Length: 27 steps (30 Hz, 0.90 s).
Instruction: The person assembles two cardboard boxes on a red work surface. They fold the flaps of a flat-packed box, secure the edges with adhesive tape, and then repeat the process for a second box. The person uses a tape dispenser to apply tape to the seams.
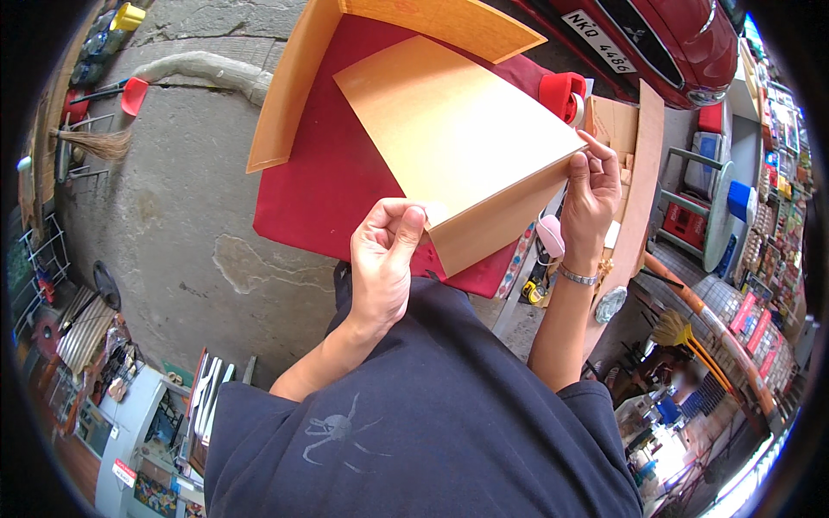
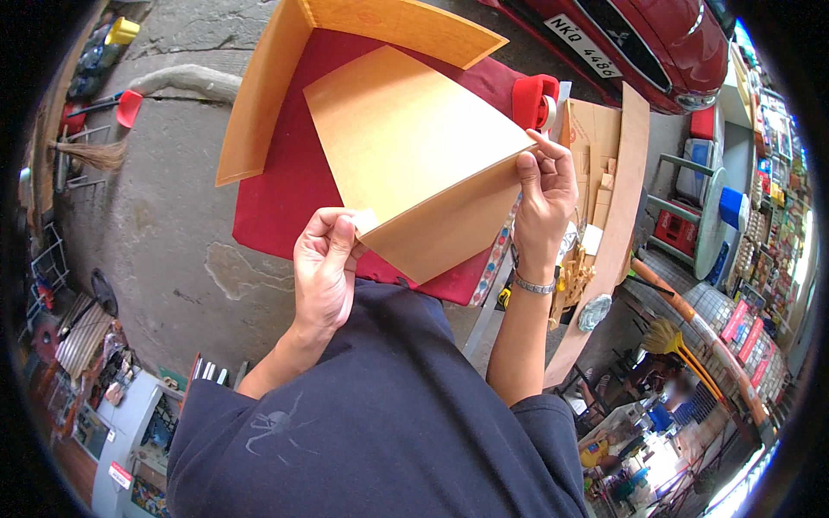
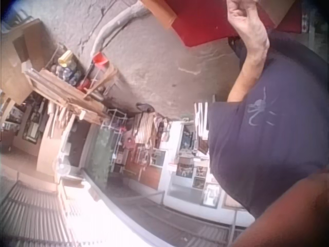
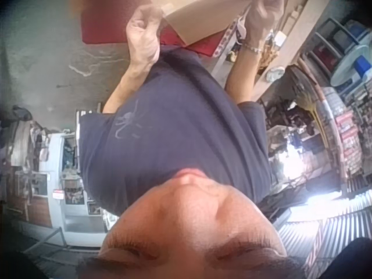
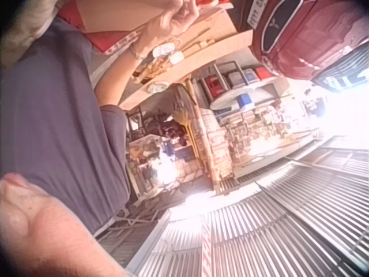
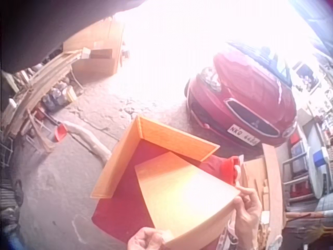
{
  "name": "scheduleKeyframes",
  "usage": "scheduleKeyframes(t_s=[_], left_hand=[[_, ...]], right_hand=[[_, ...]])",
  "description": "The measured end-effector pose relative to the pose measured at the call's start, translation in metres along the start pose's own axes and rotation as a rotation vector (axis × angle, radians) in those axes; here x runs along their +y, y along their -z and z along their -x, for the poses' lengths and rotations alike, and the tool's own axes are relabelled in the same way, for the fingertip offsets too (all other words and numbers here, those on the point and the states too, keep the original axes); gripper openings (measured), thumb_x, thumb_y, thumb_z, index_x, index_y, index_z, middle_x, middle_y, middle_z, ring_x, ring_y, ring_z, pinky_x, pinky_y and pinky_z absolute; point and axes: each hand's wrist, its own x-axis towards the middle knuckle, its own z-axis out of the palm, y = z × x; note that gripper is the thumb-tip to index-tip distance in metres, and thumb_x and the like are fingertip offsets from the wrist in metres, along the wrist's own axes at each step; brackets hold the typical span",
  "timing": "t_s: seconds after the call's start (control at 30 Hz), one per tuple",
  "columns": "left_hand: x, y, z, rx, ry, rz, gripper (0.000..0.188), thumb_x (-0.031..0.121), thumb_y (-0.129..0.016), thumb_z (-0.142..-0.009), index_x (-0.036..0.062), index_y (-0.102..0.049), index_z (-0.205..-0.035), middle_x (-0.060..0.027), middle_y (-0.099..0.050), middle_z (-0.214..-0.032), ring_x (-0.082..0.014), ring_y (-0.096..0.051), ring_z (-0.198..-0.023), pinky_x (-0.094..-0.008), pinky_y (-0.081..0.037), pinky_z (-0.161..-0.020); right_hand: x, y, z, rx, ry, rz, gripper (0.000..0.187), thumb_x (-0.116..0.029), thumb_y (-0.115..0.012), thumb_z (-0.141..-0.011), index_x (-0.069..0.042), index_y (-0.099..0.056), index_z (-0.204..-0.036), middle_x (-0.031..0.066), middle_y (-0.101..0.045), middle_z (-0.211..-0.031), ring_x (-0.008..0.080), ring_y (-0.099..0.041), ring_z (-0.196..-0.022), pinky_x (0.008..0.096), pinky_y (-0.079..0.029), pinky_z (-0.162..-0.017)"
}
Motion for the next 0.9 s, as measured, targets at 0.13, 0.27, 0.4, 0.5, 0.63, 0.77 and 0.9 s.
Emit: scheduleKeyframes(t_s=[0.13,0.27,0.4,0.5,0.63,0.77,0.9], left_hand=[[0.000,0.004,-0.001,-0.102,-0.027,0.076,0.018,0.003,-0.070,-0.089,0.0029,-0.060,-0.105,-0.0053,-0.069,-0.095,-0.0088,-0.065,-0.090,-0.0228,-0.053,-0.084],[-0.006,0.009,-0.005,-0.172,-0.104,0.041,0.029,-0.009,-0.073,-0.082,0.0020,-0.059,-0.105,-0.0088,-0.070,-0.098,-0.0124,-0.068,-0.095,-0.0264,-0.056,-0.086],[-0.006,0.009,-0.006,-0.174,-0.099,0.072,0.029,-0.010,-0.073,-0.081,0.0021,-0.059,-0.103,-0.0106,-0.070,-0.100,-0.0135,-0.068,-0.095,-0.0269,-0.056,-0.087],[-0.005,0.008,-0.007,-0.173,-0.098,0.063,0.029,-0.011,-0.073,-0.081,0.0020,-0.059,-0.103,-0.0108,-0.071,-0.099,-0.0139,-0.069,-0.094,-0.0270,-0.056,-0.087],[-0.005,0.009,-0.008,-0.178,-0.095,0.047,0.029,-0.010,-0.073,-0.081,0.0011,-0.058,-0.104,-0.0115,-0.070,-0.097,-0.0145,-0.069,-0.092,-0.0269,-0.057,-0.086],[-0.005,0.012,-0.010,-0.233,-0.104,0.041,0.031,-0.011,-0.071,-0.082,0.0012,-0.057,-0.107,-0.0128,-0.071,-0.103,-0.0171,-0.069,-0.097,-0.0284,-0.057,-0.087],[-0.006,0.014,-0.010,-0.225,-0.101,0.023,0.030,-0.011,-0.072,-0.081,0.0010,-0.058,-0.105,-0.0121,-0.070,-0.101,-0.0161,-0.069,-0.097,-0.0281,-0.057,-0.087]], right_hand=[[-0.001,0.001,0.000,-0.007,-0.015,-0.014,0.032,-0.016,-0.065,-0.096,0.000,-0.058,-0.122,0.0012,-0.062,-0.096,0.0073,-0.056,-0.090,0.0215,-0.044,-0.083],[-0.001,0.004,0.000,-0.025,-0.032,-0.041,0.032,-0.016,-0.065,-0.096,0.001,-0.058,-0.123,0.0010,-0.062,-0.096,0.0074,-0.056,-0.091,0.0215,-0.043,-0.083],[-0.006,0.004,0.000,-0.019,-0.057,-0.026,0.033,-0.016,-0.065,-0.096,0.001,-0.058,-0.124,0.0006,-0.061,-0.095,0.0073,-0.055,-0.089,0.0208,-0.043,-0.082],[-0.009,0.005,0.001,-0.032,-0.072,-0.019,0.034,-0.015,-0.064,-0.097,0.001,-0.057,-0.126,0.0000,-0.061,-0.094,0.0067,-0.055,-0.087,0.0202,-0.043,-0.080],[-0.010,0.008,0.000,-0.054,-0.090,-0.030,0.035,-0.015,-0.063,-0.097,0.001,-0.057,-0.127,-0.0008,-0.060,-0.093,0.0059,-0.054,-0.086,0.0199,-0.042,-0.079],[-0.006,0.013,-0.004,-0.072,-0.083,-0.022,0.034,-0.015,-0.063,-0.097,0.001,-0.059,-0.127,-0.0007,-0.061,-0.094,0.0058,-0.054,-0.087,0.0196,-0.043,-0.080],[-0.006,0.010,-0.005,-0.062,-0.077,-0.028,0.033,-0.015,-0.063,-0.097,0.002,-0.059,-0.126,0.0003,-0.062,-0.097,0.0061,-0.055,-0.089,0.0195,-0.043,-0.082]])
